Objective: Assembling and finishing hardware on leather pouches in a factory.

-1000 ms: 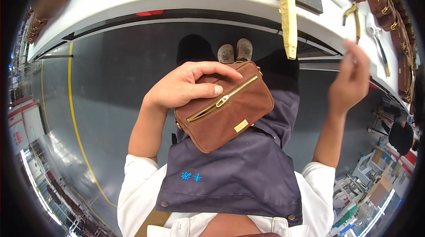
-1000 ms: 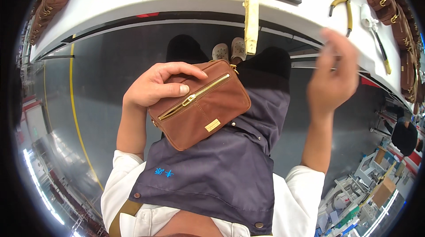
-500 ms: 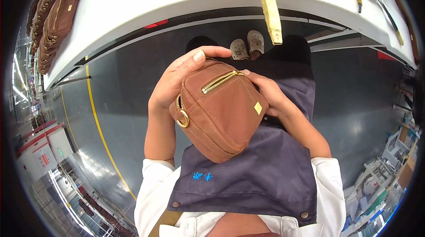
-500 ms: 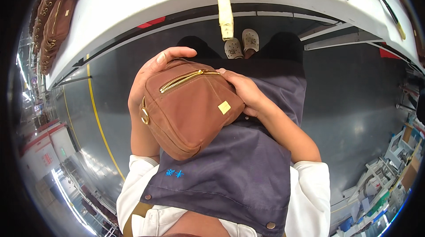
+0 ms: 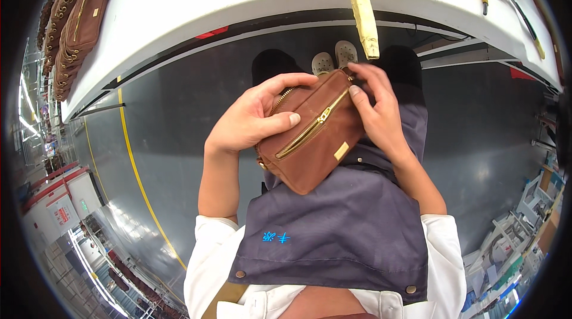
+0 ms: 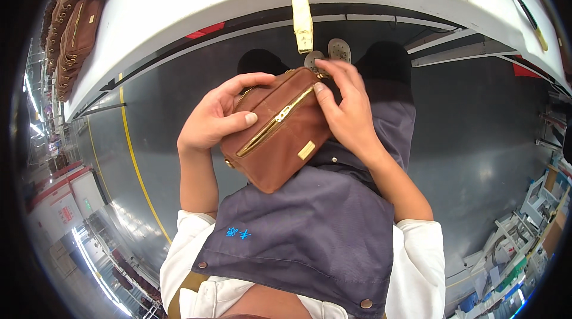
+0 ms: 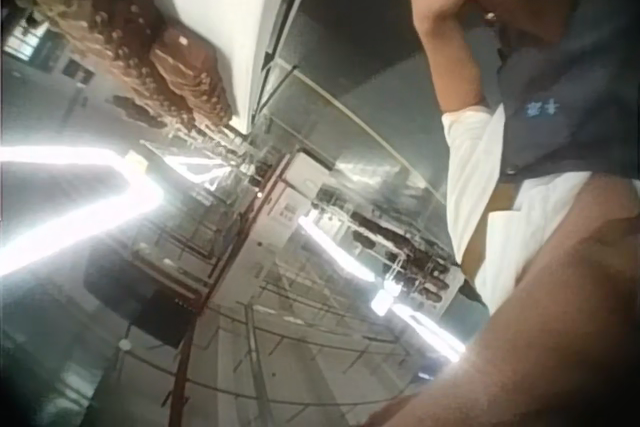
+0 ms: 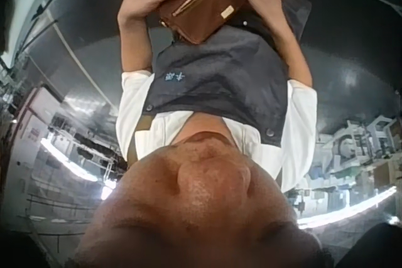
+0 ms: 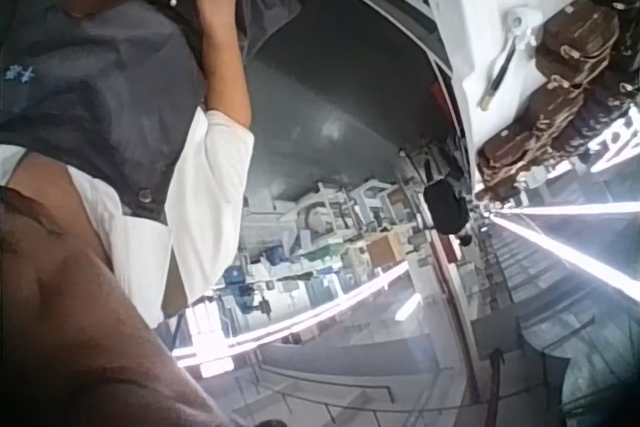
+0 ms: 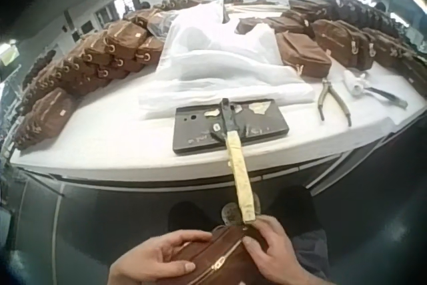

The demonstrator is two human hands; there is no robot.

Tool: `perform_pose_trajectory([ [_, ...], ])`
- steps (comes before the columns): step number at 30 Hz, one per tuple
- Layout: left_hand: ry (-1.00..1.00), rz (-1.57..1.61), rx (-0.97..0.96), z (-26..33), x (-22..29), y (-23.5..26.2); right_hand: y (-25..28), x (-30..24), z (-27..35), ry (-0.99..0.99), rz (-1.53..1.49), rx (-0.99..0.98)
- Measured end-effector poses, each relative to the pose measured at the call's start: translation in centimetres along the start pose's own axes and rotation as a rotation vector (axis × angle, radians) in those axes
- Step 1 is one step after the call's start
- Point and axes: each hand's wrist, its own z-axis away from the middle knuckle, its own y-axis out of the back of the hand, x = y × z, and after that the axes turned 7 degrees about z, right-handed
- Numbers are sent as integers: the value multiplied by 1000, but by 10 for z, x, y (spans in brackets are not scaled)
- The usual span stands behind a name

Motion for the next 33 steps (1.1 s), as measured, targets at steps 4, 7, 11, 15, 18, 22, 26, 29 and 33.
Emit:
perform_pose_trajectory([
  [4, -57, -102, 70, 5, -7, -7, 2, -21, 8, 209, 102, -54],
  [7, -163, -555, 142, 8, -8, -13, -5, -36, 14, 215, 1, -133],
  [11, -182, -768, 211, 18, -3, -22, -3, -43, 8, 167, -96, -297],
  [15, -279, -755, 242, 25, -11, -20, 1, -49, 2, 98, -158, -417],
  [18, -412, -812, 245, 27, -19, -16, 2, -50, -3, 84, -95, -455],
  [22, -460, -885, 259, 38, -24, -15, 6, -40, -18, 353, 45, -339],
  [26, -467, -768, 295, 45, -28, -14, 7, -29, -36, 499, 180, 9],
  [29, -277, -563, 326, 47, -25, -16, 0, -36, -24, 566, 152, 19],
  [33, -167, -179, 444, 36, -22, -28, 0, -46, -14, 549, 72, -37],
])
